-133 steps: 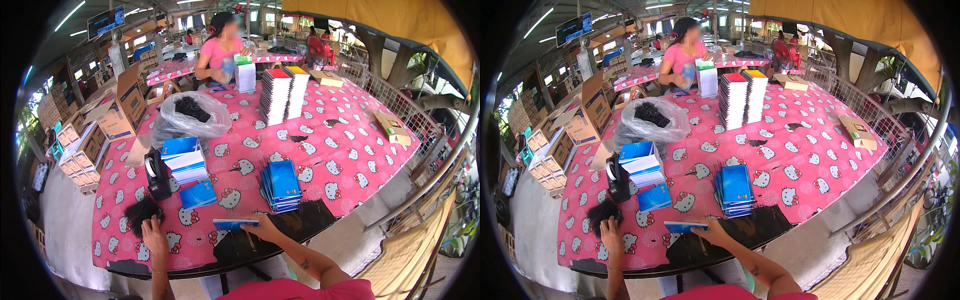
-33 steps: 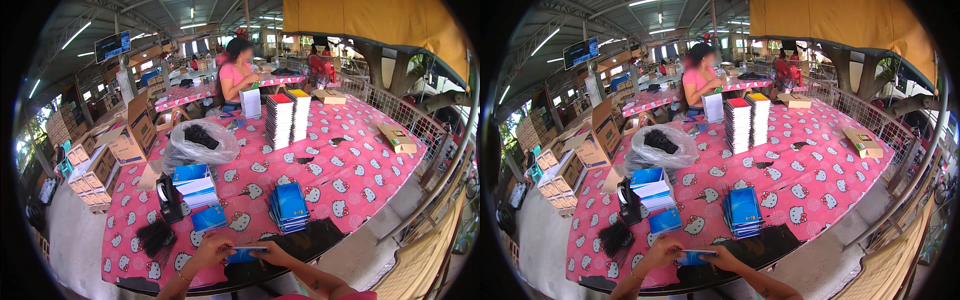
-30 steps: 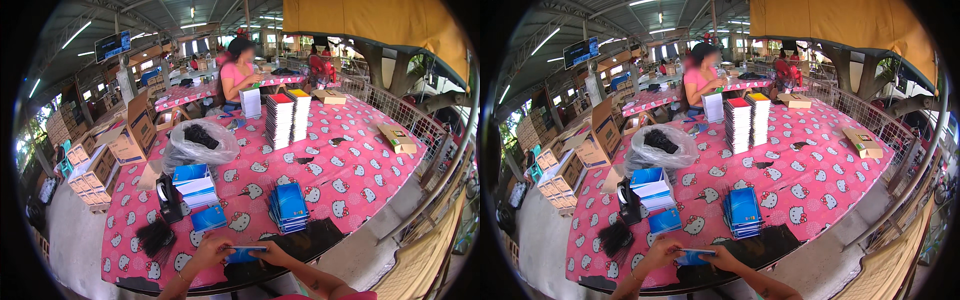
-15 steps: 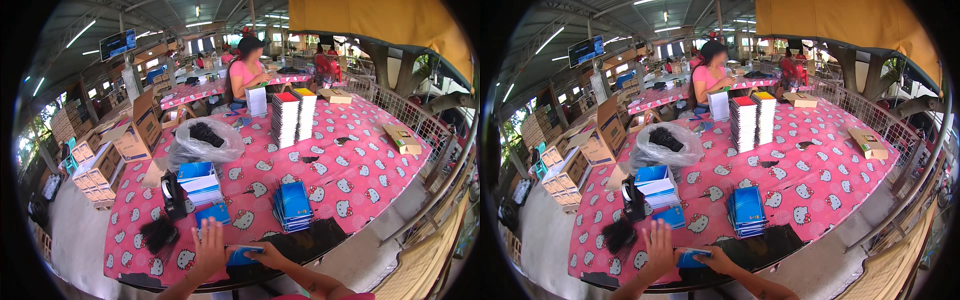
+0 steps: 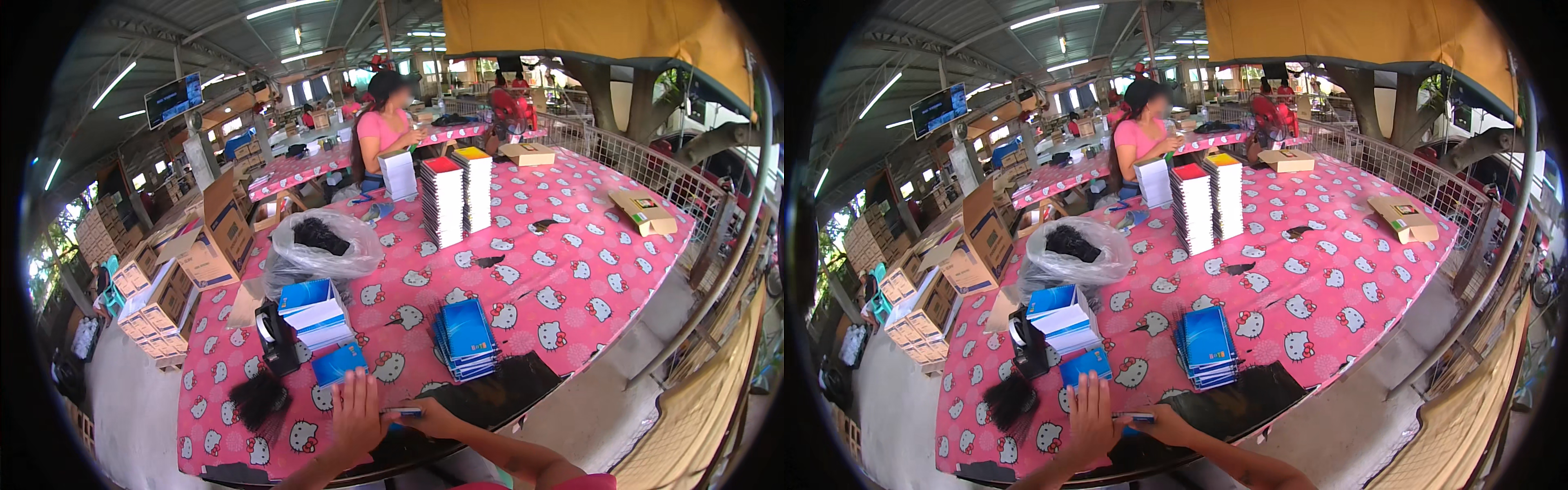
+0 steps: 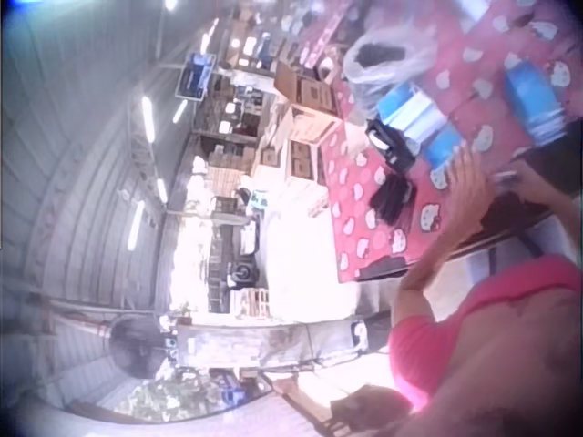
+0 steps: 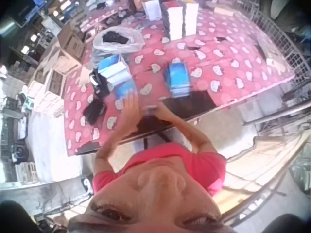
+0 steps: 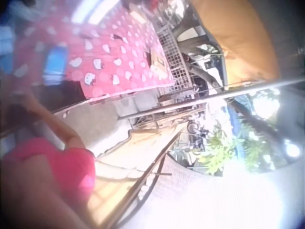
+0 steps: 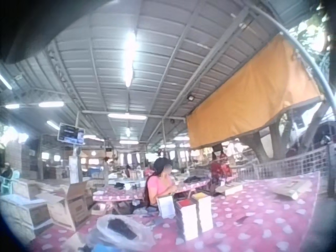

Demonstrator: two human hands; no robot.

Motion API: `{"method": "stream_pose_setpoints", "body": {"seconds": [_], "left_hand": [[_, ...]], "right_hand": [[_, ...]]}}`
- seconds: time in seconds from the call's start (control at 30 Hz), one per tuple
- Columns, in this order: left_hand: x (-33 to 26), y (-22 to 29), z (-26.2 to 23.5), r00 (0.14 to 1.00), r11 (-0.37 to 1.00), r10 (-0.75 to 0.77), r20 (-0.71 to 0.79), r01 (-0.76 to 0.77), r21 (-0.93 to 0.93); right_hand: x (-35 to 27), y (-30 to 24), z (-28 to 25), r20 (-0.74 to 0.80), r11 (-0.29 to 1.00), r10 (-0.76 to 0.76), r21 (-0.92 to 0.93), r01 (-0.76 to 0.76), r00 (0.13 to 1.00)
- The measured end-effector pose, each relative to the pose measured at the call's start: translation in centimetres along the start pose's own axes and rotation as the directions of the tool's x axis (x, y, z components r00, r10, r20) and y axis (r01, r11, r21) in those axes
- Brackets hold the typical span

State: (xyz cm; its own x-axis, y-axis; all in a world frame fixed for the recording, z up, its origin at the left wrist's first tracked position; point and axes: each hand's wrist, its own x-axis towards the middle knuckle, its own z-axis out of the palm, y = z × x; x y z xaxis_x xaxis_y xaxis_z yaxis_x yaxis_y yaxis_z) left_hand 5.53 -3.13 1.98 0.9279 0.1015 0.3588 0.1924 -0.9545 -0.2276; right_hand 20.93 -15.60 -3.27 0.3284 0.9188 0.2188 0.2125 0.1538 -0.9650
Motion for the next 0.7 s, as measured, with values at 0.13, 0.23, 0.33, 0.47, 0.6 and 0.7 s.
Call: {"method": "stream_pose_setpoints", "body": {"seconds": [0.13,0.23,0.33,0.47,0.6,0.7], "left_hand": [[-2.9,3.4,0.2,0.996,0.975,0.077,-0.046,-0.084,-0.206],[-0.3,1.7,-0.5,0.992,0.941,-0.092,-0.091,0.057,-0.334],[0.1,-1.1,1.5,0.98,0.909,0.097,0.171,-0.017,-0.417],[0.3,2.1,0.6,1.0,0.961,-0.002,0.024,0.009,-0.276],[-3.2,3.9,2.7,0.999,0.907,-0.011,-0.046,-0.01,-0.421],[-0.6,1.7,2.4,0.999,0.975,0.009,-0.051,-0.02,-0.222]], "right_hand": [[-0.5,0.1,-1.2,0.027,0.988,0.132,0.077,-0.133,0.991],[-0.6,1.8,-0.9,0.085,0.978,0.162,0.121,-0.171,0.983],[-0.4,3.4,-0.8,0.046,0.996,0.026,0.079,-0.03,0.999],[-0.8,3.0,-0.9,0.092,0.99,0.117,0.073,-0.124,0.989],[-0.6,2.2,-0.5,0.079,0.976,0.203,0.067,-0.208,0.976],[-0.4,2.7,-0.6,0.067,0.999,0.039,0.001,-0.039,0.997]]}}
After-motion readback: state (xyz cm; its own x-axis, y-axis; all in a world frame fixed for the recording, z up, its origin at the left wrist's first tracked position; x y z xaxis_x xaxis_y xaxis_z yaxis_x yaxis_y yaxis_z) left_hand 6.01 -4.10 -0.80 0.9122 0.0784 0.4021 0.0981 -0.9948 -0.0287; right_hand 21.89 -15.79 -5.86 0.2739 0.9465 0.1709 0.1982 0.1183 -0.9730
